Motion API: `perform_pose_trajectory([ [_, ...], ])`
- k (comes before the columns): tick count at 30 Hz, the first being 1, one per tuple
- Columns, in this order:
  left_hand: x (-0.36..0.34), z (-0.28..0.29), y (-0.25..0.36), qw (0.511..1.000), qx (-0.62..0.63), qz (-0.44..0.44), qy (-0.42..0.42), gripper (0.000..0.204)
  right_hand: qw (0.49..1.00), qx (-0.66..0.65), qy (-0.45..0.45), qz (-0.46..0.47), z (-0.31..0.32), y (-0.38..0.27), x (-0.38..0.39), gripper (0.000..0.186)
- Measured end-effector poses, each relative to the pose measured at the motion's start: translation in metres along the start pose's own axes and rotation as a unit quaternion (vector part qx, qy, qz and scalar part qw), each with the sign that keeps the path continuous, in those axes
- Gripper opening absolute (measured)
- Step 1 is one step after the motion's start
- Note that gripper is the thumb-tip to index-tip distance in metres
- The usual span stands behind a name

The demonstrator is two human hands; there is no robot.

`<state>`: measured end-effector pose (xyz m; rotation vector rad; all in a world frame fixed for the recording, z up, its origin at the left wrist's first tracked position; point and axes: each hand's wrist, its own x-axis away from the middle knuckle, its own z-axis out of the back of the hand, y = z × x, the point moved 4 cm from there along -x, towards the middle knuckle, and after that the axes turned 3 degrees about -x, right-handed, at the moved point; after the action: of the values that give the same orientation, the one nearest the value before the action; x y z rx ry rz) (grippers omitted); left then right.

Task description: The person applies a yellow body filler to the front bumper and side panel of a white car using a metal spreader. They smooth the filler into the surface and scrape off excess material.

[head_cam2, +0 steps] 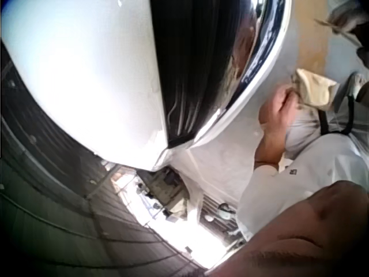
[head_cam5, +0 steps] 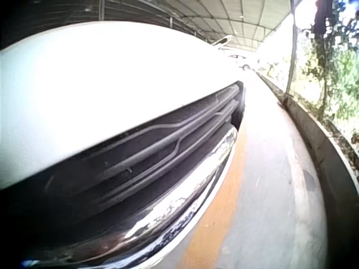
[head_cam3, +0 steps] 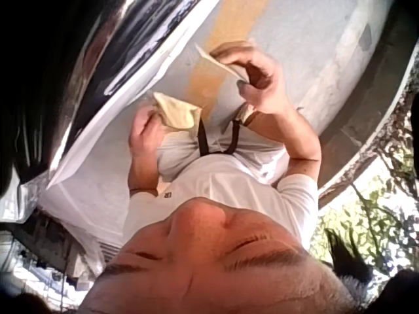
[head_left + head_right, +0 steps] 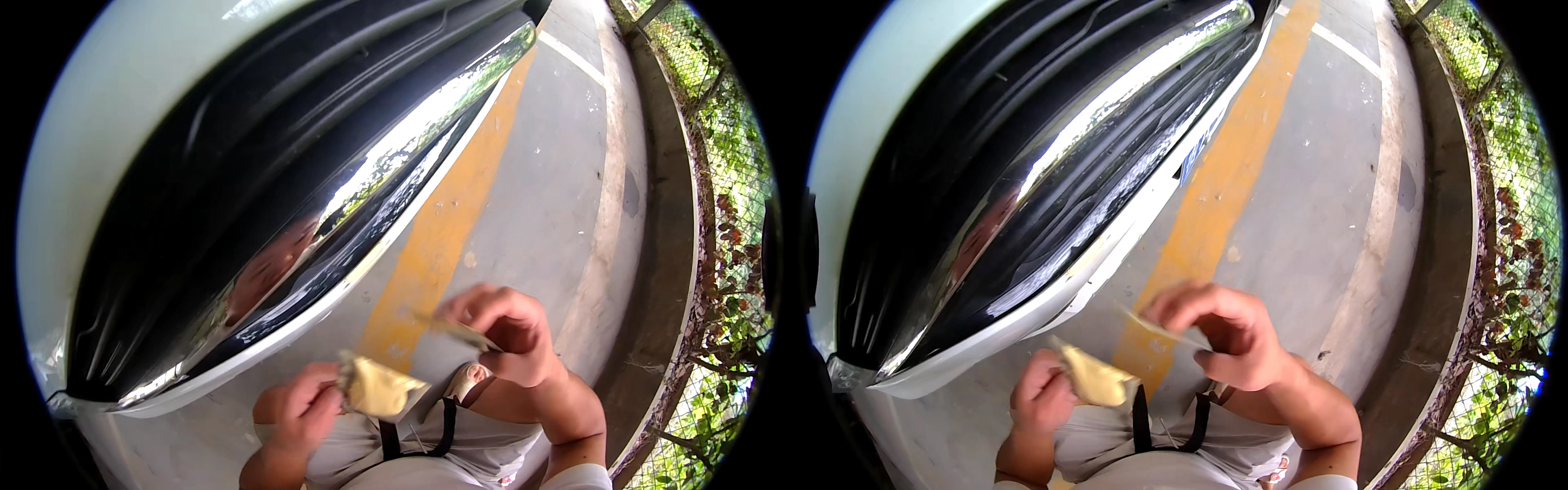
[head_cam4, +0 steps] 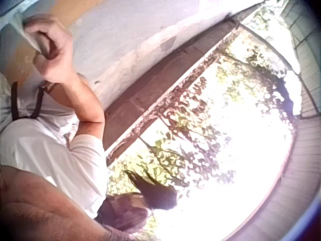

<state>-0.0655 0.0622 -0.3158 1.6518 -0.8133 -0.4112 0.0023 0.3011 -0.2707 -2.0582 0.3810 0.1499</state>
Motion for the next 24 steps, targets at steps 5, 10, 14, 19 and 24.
perform_pose_trajectory([
  [5,-0.011,-0.019,0.000,0.980,-0.157,-0.105,0.062,0.019,0.992,0.027,-0.108,-0.064,0.003,-0.003,0.009,0.040],
  [10,-0.016,-0.018,-0.006,0.995,0.005,-0.058,0.079,0.020,0.881,0.433,-0.086,-0.167,0.015,-0.004,0.005,0.041],
  [14,-0.016,-0.021,-0.010,0.999,-0.012,-0.018,0.023,0.022,0.972,0.131,-0.082,-0.174,0.007,-0.018,0.003,0.046],
  [19,-0.014,-0.012,-0.009,0.995,0.070,-0.021,0.064,0.022,0.886,0.411,-0.137,-0.165,0.012,-0.015,0.002,0.039],
  [24,-0.006,-0.010,-0.008,0.984,0.173,-0.035,0.021,0.018,0.657,0.721,-0.060,0.212,0.022,-0.031,-0.011,0.033],
])
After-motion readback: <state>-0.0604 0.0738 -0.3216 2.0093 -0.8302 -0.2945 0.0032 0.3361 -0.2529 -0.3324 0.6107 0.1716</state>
